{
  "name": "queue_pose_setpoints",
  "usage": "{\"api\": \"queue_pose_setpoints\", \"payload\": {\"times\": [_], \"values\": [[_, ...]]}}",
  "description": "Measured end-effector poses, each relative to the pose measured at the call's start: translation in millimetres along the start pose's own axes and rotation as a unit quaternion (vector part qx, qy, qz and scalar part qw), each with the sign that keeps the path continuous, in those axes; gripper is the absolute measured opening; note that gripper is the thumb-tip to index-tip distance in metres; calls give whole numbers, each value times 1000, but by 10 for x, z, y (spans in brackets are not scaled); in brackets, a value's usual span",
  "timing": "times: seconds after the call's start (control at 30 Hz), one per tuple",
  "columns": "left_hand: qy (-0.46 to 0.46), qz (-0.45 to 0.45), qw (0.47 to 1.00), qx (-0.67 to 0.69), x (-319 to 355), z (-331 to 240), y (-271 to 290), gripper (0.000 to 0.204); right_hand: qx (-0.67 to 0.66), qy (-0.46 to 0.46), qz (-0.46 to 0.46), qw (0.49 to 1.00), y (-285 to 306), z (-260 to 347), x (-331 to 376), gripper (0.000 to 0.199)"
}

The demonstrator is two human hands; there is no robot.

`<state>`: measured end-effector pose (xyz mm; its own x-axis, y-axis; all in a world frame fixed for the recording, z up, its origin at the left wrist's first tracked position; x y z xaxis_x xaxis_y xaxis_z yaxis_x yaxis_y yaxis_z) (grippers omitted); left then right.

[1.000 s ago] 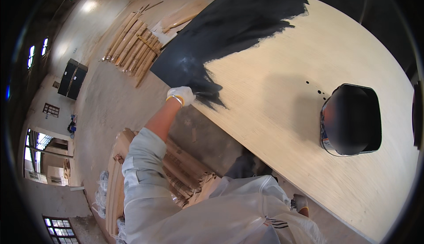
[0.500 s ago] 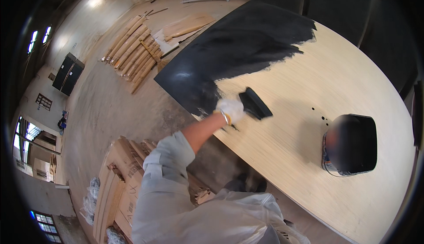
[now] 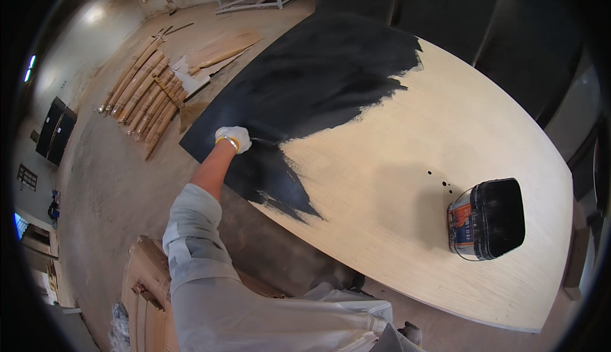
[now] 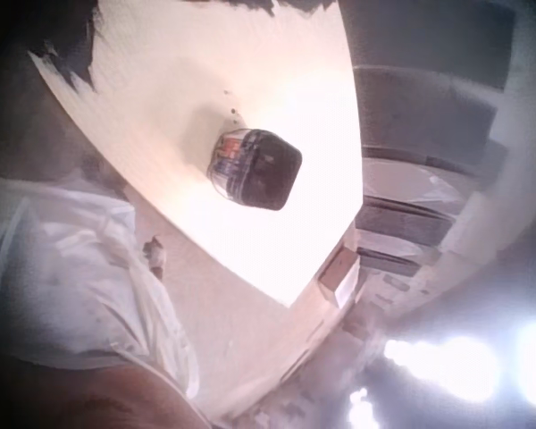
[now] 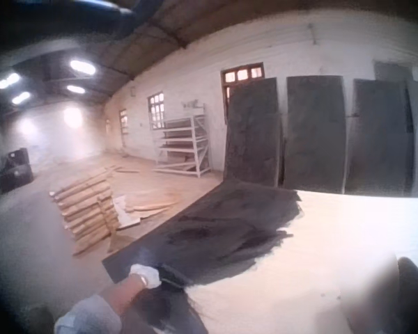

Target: The person applies black paint to a large wooden board using a brush. They repeatedly dip the brush into a paint can and spread the paint across the surface in broad strokes, gradually covering more of the board.

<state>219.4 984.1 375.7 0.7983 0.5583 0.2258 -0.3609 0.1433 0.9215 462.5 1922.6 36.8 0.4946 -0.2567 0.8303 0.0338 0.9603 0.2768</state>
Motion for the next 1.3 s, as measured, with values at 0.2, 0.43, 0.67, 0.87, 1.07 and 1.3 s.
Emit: {"api": "queue_pose_setpoints", "payload": {"times": [0.2,0.43,0.67,0.87,1.07,1.3], "values": [[-90,-26,993,-71,-1371,-1018,441,38,41,-2,-19,999,22,-377,265,52],[-143,-29,989,-24,-1794,-2597,1059,35,62,-27,-130,989,-116,-336,1427,48],[-294,-131,947,14,-1503,-3753,872,34,26,79,-193,978,-54,-167,1803,52],[-361,-161,917,53,-387,-3686,449,36,35,103,-228,968,-245,615,2085,55],[-176,-105,977,58,-235,-2190,387,35,87,166,-207,960,-398,1115,2328,50],[-134,-96,973,164,240,-1995,-70,44,89,233,-127,960,-589,1712,2643,47]]}}
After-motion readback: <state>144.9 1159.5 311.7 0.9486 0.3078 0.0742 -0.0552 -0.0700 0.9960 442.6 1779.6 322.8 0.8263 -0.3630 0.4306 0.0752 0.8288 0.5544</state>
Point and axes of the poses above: each hand's wrist, its own x-axis away from the middle knuckle, its own y-axis out of the back of the hand, z = x × y, the point moved 1 cm from there along -x, towards the middle knuckle, and after that the axes turned 9 degrees about -z, right-handed, at the moved point
